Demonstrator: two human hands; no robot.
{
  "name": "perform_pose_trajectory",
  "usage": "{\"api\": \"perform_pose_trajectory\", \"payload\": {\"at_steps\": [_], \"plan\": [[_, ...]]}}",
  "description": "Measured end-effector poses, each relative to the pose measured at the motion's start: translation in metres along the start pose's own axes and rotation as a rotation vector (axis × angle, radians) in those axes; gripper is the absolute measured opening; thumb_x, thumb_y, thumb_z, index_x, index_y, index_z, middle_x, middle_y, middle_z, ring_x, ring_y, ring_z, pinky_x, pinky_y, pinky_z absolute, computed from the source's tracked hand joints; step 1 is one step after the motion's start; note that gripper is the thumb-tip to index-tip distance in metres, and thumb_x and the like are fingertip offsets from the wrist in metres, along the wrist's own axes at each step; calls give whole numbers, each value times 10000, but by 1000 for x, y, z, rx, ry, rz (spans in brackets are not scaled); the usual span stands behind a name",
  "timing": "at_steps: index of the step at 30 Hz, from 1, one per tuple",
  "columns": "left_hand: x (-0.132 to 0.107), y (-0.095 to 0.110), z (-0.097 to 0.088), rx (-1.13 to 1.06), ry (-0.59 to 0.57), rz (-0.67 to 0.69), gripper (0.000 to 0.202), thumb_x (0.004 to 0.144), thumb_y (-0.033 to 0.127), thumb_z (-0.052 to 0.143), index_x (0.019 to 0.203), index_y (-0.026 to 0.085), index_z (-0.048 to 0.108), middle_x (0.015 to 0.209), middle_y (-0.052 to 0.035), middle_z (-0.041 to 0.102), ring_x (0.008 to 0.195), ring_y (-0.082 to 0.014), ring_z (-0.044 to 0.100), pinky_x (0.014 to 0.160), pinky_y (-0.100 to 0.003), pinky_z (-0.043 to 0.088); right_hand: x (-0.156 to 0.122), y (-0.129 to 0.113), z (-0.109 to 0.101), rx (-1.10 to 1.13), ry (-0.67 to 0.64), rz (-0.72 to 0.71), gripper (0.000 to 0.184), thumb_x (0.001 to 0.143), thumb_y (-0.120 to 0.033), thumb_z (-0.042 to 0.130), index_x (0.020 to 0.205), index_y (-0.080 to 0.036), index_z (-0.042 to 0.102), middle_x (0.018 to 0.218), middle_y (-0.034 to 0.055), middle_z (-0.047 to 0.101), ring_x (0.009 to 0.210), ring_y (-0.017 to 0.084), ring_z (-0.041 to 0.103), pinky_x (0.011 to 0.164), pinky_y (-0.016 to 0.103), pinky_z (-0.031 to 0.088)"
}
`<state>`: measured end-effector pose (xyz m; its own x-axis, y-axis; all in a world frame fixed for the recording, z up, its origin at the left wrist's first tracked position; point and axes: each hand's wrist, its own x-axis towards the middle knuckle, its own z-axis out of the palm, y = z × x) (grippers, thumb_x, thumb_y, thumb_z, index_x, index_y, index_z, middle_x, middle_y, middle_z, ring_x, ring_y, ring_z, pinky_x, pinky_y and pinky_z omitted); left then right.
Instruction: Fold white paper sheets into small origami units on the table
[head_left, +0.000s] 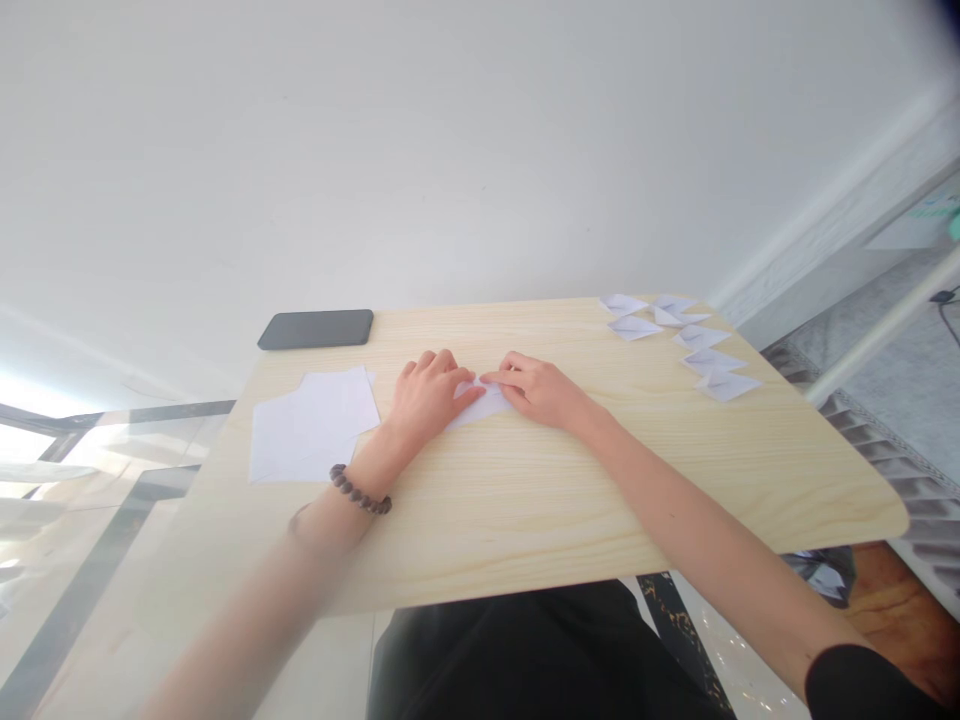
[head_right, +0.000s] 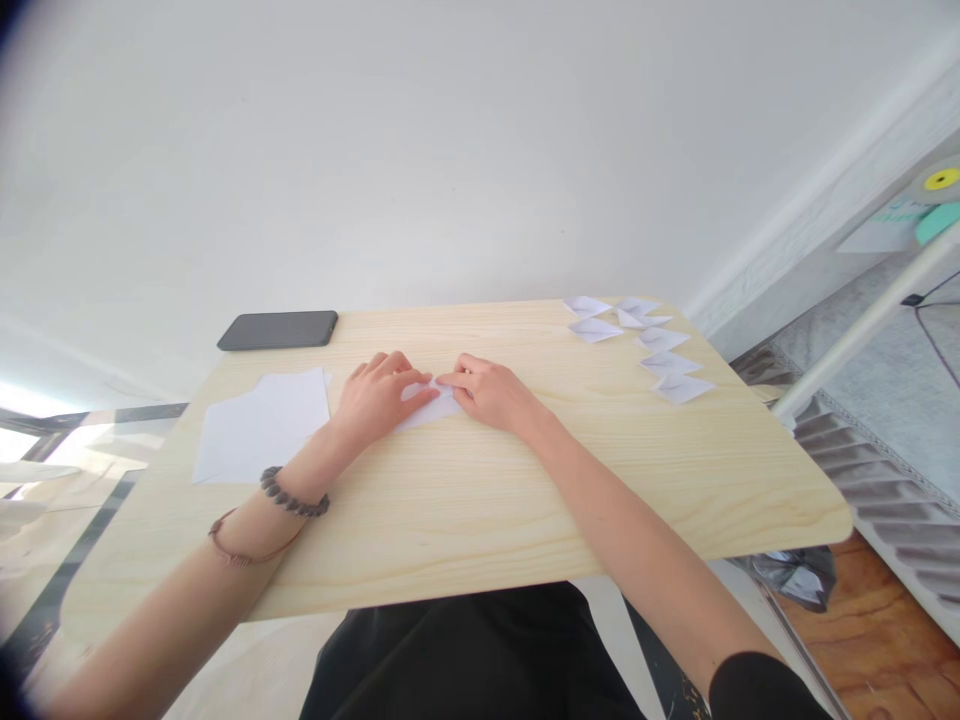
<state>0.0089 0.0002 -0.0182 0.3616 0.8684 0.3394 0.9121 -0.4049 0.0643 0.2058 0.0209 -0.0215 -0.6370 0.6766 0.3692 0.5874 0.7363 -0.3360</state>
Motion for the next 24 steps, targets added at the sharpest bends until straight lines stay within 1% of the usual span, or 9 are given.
{"api": "perform_pose_trajectory", "payload": {"at_steps": [5,11,16,20,22,24], "plan": [[0,2,-3,27,-27,-17,318,841,482,450,943,267,660,946,-55,575,892,-218,504,700,-337,380,4,0,2,-30,-11,-6,308,838,-138,402,984,-205,665,883,43,574,700,117,531,686,250,415],[0,5,-6,39,-56,-33,314,843,471,449,958,263,655,957,-66,572,918,-228,498,708,-335,384,-7,11,-3,31,19,-31,317,810,-94,395,916,-181,681,867,44,602,713,117,554,681,246,421],[-1,3,-4,22,-51,-38,314,843,466,449,955,251,649,952,-71,571,919,-236,496,713,-348,389,-12,15,-8,58,5,-33,279,784,-84,415,786,-166,682,819,36,614,691,120,554,666,248,416],[-2,-1,-1,-39,-36,-50,308,829,458,475,1022,262,614,1038,-69,558,981,-251,472,767,-378,385,-12,16,-8,87,38,-11,269,771,-71,414,693,-164,654,752,28,611,670,122,542,657,248,408],[-1,-4,1,-122,-45,-34,283,829,439,481,1019,271,605,1068,-55,551,1014,-245,460,794,-377,382,-12,14,-6,98,81,11,260,775,-73,410,715,-163,645,758,30,607,665,120,535,656,246,408],[-1,-7,3,-225,-56,-30,249,819,423,500,970,255,604,1048,-42,560,1023,-232,459,824,-370,380,-12,10,-3,92,109,39,248,800,-103,410,833,-164,648,823,39,605,678,118,534,669,246,413]]}}
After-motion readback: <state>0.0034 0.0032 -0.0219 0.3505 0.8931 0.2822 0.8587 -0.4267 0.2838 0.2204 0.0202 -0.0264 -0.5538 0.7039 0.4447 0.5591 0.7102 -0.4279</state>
